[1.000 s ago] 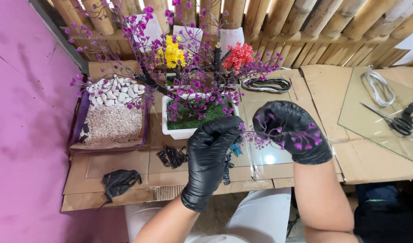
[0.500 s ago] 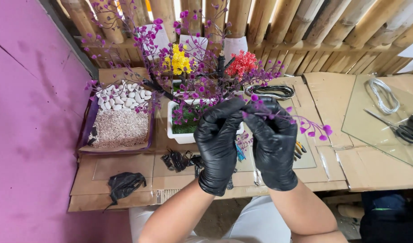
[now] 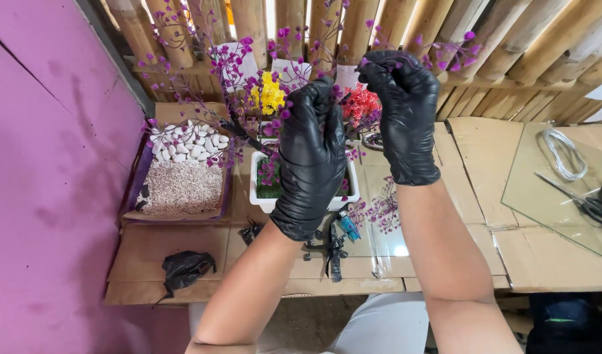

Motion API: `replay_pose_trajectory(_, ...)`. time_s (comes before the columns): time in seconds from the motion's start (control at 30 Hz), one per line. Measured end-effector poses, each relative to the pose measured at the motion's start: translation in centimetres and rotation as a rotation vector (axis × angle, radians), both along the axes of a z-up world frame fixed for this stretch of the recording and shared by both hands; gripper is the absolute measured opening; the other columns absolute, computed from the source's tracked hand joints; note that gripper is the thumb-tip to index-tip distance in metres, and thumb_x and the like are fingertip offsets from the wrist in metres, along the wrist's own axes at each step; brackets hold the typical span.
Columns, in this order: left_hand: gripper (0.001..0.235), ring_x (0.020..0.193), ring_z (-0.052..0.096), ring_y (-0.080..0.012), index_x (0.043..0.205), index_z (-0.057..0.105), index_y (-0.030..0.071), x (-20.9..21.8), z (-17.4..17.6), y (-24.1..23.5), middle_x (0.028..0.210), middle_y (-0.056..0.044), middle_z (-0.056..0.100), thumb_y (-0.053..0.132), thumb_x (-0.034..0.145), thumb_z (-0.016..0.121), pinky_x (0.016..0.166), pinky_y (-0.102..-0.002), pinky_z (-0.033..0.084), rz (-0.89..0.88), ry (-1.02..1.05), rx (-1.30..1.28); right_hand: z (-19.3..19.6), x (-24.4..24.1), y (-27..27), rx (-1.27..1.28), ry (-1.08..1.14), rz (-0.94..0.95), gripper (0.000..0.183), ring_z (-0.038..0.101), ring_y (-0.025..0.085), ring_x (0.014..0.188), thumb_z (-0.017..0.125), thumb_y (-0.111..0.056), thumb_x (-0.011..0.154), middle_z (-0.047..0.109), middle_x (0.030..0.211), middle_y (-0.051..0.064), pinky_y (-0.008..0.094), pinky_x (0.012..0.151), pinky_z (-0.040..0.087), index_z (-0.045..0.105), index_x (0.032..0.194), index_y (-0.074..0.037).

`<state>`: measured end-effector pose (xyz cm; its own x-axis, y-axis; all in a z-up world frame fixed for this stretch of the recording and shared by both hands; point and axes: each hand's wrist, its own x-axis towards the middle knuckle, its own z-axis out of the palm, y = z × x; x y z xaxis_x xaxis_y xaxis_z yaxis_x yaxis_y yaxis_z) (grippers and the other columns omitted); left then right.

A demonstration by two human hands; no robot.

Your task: The person is decorating an artificial bonsai tree by wiring small purple flower clusters onto its branches at a design station.

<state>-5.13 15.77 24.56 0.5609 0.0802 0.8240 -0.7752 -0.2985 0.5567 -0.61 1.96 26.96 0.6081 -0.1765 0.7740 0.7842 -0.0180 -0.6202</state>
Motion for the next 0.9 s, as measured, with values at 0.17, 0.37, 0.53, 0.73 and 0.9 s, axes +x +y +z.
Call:
replay_pose_trajectory(0.17, 0.032, 0.133, 0.064, -0.0346, 0.146, 0.047, 0.009, -3.1, 0.9, 0.4, 0.148, -0.013, 0.058, 0.013, 0.114, 0.048, 0.116, -0.045, 0.057, 0.165, -0.13, -0.047, 0.1, 1.9, -0.3, -0.104, 0.036, 0.055, 0.015, 0.071, 0.021, 0.099, 0.07, 0.001, 0.1, 0.073, 0.107, 0.007, 0.036, 0.091, 0.064, 0.072, 0.111, -0.007)
replay_pose_trajectory(0.37, 0.038, 0.099, 0.071, -0.0251, 0.119, 0.064, 0.01, -5.6, 4.6, 3.8, 0.109, -0.01, 0.067, -0.021, 0.097, 0.072, 0.089, -0.038, 0.064, 0.056, -0.327, -0.227, 0.2, 2.6, -0.4, -0.13, 0.033, 0.108, 0.016, 0.072, 0.022, 0.107, 0.07, 0.004, 0.098, 0.074, 0.108, 0.007, 0.038, 0.101, 0.063, 0.071, 0.11, -0.007)
replay_pose_trajectory(0.53, 0.015, 0.088, 0.073, -0.0253, 0.108, 0.069, -0.001, 0.4, 9.2, 7.6, 0.1, -0.015, 0.074, 0.011, 0.106, 0.062, 0.081, -0.037, 0.062, -0.102, -0.167, 0.249, 0.2, 2.8, -0.3, -0.197, -0.006, 0.069, 0.016, 0.073, 0.023, 0.108, 0.069, 0.005, 0.1, 0.074, 0.11, 0.01, 0.038, 0.103, 0.063, 0.071, 0.112, -0.004)
replay_pose_trajectory(0.73, 0.025, 0.066, 0.071, -0.0235, 0.073, 0.064, 0.006, 6.8, 6.4, 5.8, 0.067, -0.008, 0.065, 0.01, 0.098, 0.067, 0.07, -0.043, 0.061, -0.14, -0.009, 0.467, -0.4, 4.0, -0.2, -0.177, -0.026, 0.088, 0.019, 0.073, 0.026, 0.11, 0.069, 0.011, 0.098, 0.074, 0.112, 0.012, 0.039, 0.103, 0.063, 0.071, 0.112, -0.002)
replay_pose_trajectory(0.9, 0.018, 0.069, 0.073, -0.0309, 0.071, 0.069, 0.008, 9.1, 3.3, 4.0, 0.069, -0.008, 0.072, 0.011, 0.089, 0.071, 0.074, -0.05, 0.061, -0.083, -0.012, 0.422, 0.2, 3.6, 0.1, -0.23, -0.034, 0.053, 0.017, 0.072, 0.026, 0.109, 0.067, 0.01, 0.1, 0.073, 0.111, 0.013, 0.038, 0.102, 0.063, 0.07, 0.112, -0.002)
